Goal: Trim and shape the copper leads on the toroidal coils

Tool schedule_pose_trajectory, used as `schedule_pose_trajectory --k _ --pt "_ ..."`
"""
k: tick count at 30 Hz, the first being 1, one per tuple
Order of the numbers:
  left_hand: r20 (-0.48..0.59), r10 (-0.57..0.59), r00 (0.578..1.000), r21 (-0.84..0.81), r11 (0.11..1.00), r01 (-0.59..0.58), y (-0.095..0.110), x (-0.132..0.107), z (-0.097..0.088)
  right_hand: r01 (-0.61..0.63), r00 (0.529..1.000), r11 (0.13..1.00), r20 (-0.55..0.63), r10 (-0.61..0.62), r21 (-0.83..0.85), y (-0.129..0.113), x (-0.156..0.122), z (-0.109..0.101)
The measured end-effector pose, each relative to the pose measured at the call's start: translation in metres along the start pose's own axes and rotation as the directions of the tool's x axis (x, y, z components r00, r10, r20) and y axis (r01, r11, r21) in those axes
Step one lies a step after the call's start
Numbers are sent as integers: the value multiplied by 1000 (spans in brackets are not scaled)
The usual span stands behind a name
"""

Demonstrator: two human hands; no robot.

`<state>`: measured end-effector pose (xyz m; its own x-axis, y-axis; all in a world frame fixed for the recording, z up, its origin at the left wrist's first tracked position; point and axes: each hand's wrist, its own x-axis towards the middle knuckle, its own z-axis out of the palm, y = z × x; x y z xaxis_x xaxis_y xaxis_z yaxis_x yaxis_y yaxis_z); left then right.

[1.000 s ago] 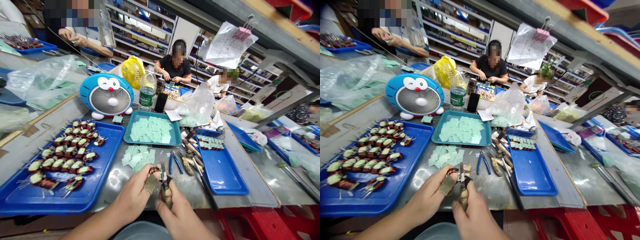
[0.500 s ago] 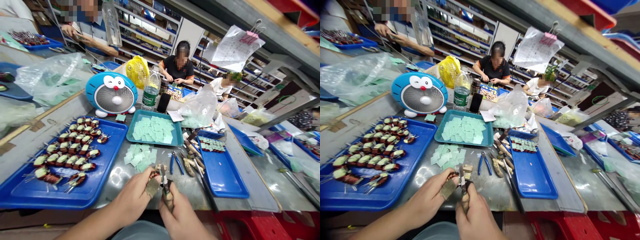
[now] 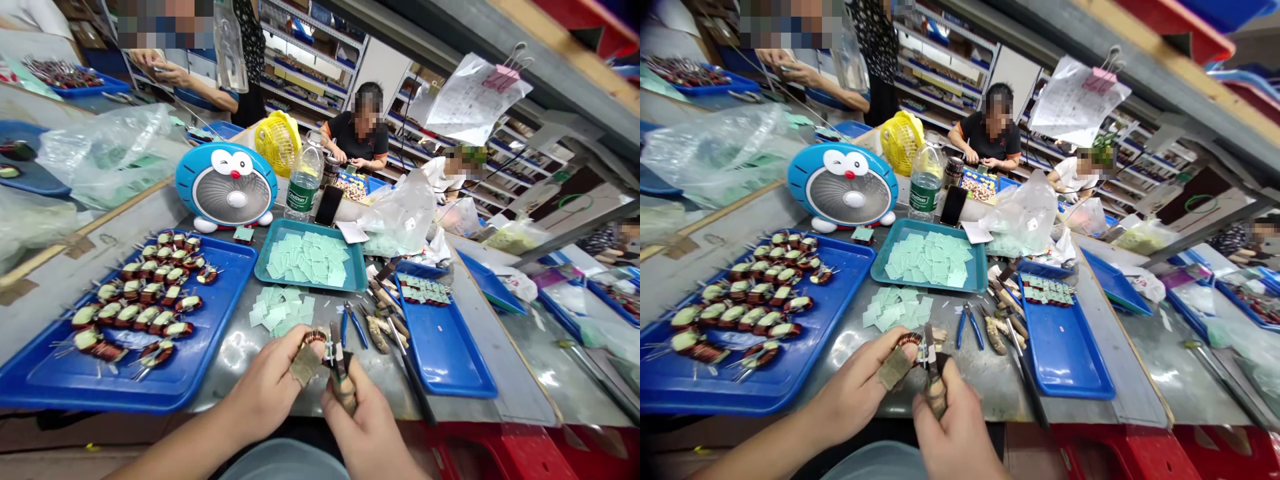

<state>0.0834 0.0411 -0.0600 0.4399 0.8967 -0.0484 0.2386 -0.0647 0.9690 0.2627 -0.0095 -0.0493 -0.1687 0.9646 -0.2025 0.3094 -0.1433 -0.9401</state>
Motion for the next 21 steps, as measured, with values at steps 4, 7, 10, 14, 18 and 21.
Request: schedule_pose_trajectory --k 4,7,10,14,18,21 --pt "-23 -7 1000 35 999 8 -1 0 -1 -15 991 996 129 26 -86 4 1 -6" --pt "-33 -16 999 38 999 18 0 1 1 -2 992 983 127 26 -182 12 -1 -7" --pt "-59 -21 998 49 998 24 -1 3 5 14 999 932 53 5 -362 21 -2 -3" --pt "-91 -31 995 66 997 37 -5 6 10 34 999 894 -14 -45 -447 26 0 -1" --pt "-93 -65 994 97 993 74 -5 8 9 42 999 916 15 -40 -399 19 4 -2" --pt "-59 -77 995 59 995 80 0 7 3 0 1000 894 9 5 -448 13 7 -3"
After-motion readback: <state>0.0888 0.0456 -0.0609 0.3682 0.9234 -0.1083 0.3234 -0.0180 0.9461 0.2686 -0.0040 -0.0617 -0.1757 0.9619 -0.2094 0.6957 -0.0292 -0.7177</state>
